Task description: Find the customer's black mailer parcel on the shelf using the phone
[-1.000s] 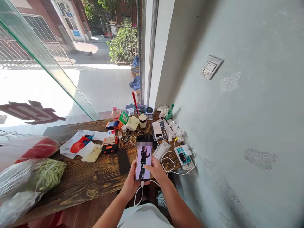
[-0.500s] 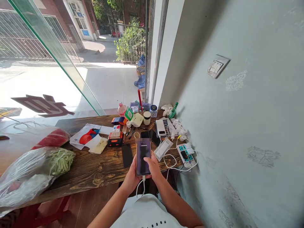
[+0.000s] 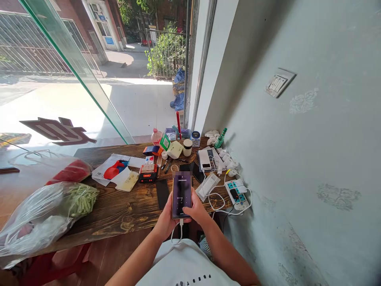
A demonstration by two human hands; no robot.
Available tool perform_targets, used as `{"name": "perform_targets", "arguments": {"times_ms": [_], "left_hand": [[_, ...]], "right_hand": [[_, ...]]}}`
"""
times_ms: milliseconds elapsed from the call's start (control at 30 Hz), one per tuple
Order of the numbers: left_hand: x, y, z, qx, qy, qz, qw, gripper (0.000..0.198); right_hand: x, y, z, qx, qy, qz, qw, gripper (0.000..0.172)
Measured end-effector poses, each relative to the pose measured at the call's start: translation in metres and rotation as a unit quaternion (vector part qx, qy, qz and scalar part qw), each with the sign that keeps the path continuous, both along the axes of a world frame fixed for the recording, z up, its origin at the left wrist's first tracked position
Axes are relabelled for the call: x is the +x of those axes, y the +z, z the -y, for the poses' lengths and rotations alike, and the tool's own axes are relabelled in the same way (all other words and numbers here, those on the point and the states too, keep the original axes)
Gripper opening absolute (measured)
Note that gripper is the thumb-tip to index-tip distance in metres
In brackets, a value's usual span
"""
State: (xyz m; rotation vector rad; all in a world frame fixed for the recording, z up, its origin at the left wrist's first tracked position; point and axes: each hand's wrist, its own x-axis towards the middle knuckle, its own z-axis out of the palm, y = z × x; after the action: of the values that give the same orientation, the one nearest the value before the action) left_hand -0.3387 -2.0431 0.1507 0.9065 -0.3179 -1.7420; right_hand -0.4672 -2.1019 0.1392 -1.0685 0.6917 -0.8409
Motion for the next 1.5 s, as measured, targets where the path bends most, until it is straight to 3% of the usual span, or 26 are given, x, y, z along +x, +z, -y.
{"name": "perform_targets", "arguments": {"times_ms": [67, 167, 333, 433, 567, 700, 833, 933, 1033, 1133, 1233, 1333, 1500], "left_hand": [[0.003, 0.0, -0.001, 0.007, -0.002, 0.003, 1.0, 0.062], [0.006, 0.001, -0.003, 0.008, 0.002, 0.01, 1.0, 0.068], [0.011, 0.008, -0.009, -0.033, -0.021, -0.018, 0.999, 0.061], [0.015, 0.009, -0.01, -0.057, -0.006, -0.019, 0.998, 0.054], [0.02, 0.005, -0.015, -0.051, 0.017, -0.018, 0.998, 0.055], [0.025, 0.003, -0.024, -0.043, 0.031, -0.011, 0.999, 0.059], [0.03, 0.004, -0.032, -0.031, 0.044, 0.017, 0.998, 0.063], [0.033, 0.003, -0.034, -0.033, 0.041, 0.022, 0.998, 0.061], [0.033, 0.006, -0.035, -0.037, 0.038, 0.027, 0.998, 0.06], [0.034, 0.011, -0.037, -0.029, 0.035, 0.034, 0.998, 0.065], [0.035, 0.017, -0.037, -0.03, 0.025, 0.045, 0.998, 0.068], [0.036, 0.021, -0.035, -0.026, 0.024, 0.046, 0.998, 0.069], [0.04, 0.025, -0.029, -0.033, 0.062, 0.038, 0.997, 0.067]], "right_hand": [[0.0, 0.001, 0.001, 0.017, 0.01, 0.021, 1.0, 0.064], [0.005, -0.001, 0.0, -0.007, -0.043, 0.002, 0.999, 0.05], [0.014, 0.0, -0.009, -0.19, -0.132, -0.124, 0.965, 0.064], [0.019, 0.003, -0.009, -0.261, -0.13, -0.147, 0.945, 0.067], [0.027, 0.006, -0.008, -0.282, -0.099, -0.132, 0.945, 0.069], [0.037, 0.004, -0.005, -0.245, -0.109, -0.103, 0.958, 0.072], [0.051, 0.007, 0.006, -0.05, -0.094, -0.036, 0.994, 0.056], [0.06, 0.017, 0.019, 0.049, -0.082, 0.02, 0.995, 0.039], [0.065, 0.03, 0.028, 0.053, -0.084, 0.035, 0.994, 0.034], [0.068, 0.038, 0.031, 0.03, -0.095, -0.012, 0.995, 0.037], [0.07, 0.039, 0.03, 0.008, -0.114, -0.037, 0.993, 0.038], [0.069, 0.038, 0.024, 0.026, -0.114, 0.003, 0.993, 0.038], [0.057, 0.031, 0.007, 0.005, -0.009, 0.007, 1.0, 0.04]]}}
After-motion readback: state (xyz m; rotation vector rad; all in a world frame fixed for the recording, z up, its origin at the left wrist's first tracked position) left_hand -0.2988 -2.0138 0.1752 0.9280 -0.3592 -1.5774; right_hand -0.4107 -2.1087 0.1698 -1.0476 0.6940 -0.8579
